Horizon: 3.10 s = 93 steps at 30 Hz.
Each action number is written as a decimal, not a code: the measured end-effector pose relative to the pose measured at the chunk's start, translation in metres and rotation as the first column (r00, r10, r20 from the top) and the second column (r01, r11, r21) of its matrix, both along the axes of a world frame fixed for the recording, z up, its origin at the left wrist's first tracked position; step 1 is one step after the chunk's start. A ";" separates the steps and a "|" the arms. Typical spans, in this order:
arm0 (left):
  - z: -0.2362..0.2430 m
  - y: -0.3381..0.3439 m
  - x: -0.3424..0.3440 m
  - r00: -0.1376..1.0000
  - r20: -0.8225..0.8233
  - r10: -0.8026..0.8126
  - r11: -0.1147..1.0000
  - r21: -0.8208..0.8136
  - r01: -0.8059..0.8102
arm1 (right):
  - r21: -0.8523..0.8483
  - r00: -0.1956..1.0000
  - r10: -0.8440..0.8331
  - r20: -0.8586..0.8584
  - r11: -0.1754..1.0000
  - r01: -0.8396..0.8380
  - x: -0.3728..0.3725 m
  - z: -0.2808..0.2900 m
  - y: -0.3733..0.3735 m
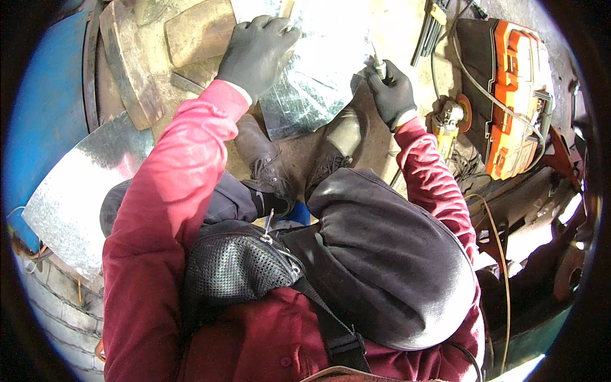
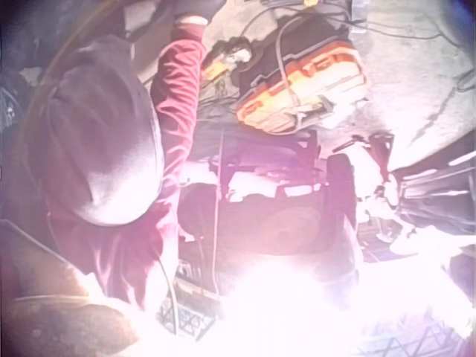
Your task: The person sits on the floor and uses a hammer and a metal dolly to shape a curved metal sheet. They repeatedly strike the sheet to form a specific curve, adjusting its position as needed.
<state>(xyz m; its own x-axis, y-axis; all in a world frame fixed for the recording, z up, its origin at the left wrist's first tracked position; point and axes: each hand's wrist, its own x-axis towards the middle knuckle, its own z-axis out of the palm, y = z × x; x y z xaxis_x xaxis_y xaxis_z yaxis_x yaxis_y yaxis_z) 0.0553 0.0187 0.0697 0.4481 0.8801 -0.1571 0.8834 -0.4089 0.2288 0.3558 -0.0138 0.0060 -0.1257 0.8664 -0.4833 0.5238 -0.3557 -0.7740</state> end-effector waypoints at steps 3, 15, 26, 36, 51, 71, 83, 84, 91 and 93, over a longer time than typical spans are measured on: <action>-0.024 0.016 -0.003 0.999 0.052 0.006 0.997 -0.083 -0.002 | 0.030 1.000 -0.028 0.008 0.999 0.027 0.000 -0.006 -0.003; -0.028 0.032 0.003 0.992 0.076 0.099 0.968 -0.240 -0.078 | 0.063 0.993 -0.049 -0.104 0.996 0.056 0.002 -0.023 -0.008; -0.026 0.037 -0.001 0.975 0.193 0.111 0.972 -0.227 -0.066 | -0.010 0.999 -0.046 0.024 0.999 0.046 -0.013 0.003 -0.002; -0.026 0.042 0.002 0.975 0.192 0.108 0.967 -0.248 -0.058 | 0.023 0.999 -0.039 -0.004 0.999 0.039 -0.005 -0.022 -0.010; -0.031 0.053 -0.004 0.985 0.171 -0.028 0.972 -0.224 0.067 | 0.042 0.994 -0.024 0.104 0.999 0.020 -0.008 -0.018 -0.007; -0.039 0.062 0.014 0.997 -0.076 0.015 0.862 -0.505 -0.051 | -0.043 0.993 -0.007 0.120 0.999 0.013 -0.010 -0.006 -0.004; -0.037 0.068 0.026 0.991 -0.133 -0.008 0.855 -0.515 -0.062 | -0.009 0.991 -0.020 0.133 1.000 0.022 -0.010 0.000 -0.004; -0.037 0.068 0.028 0.991 -0.135 -0.011 0.869 -0.491 -0.057 | -0.002 0.991 -0.029 0.132 1.000 0.030 -0.008 0.000 -0.005; -0.051 0.070 0.025 0.787 -0.335 -0.519 0.838 -0.381 0.391 | 0.026 0.988 -0.007 0.152 1.000 0.003 -0.010 -0.007 -0.004; -0.045 0.075 0.035 0.844 -0.319 -0.432 0.854 -0.446 0.268 | 0.046 0.988 -0.004 0.154 0.999 -0.003 -0.008 -0.004 -0.005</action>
<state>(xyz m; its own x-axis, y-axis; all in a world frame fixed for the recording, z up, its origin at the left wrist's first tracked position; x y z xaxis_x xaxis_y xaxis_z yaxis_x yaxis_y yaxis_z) 0.0906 0.0934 0.0251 0.5408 0.5122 -0.6673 0.7420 -0.6641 0.0917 0.3477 -0.0187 0.0023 -0.0527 0.8883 -0.4562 0.6378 -0.3216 -0.6999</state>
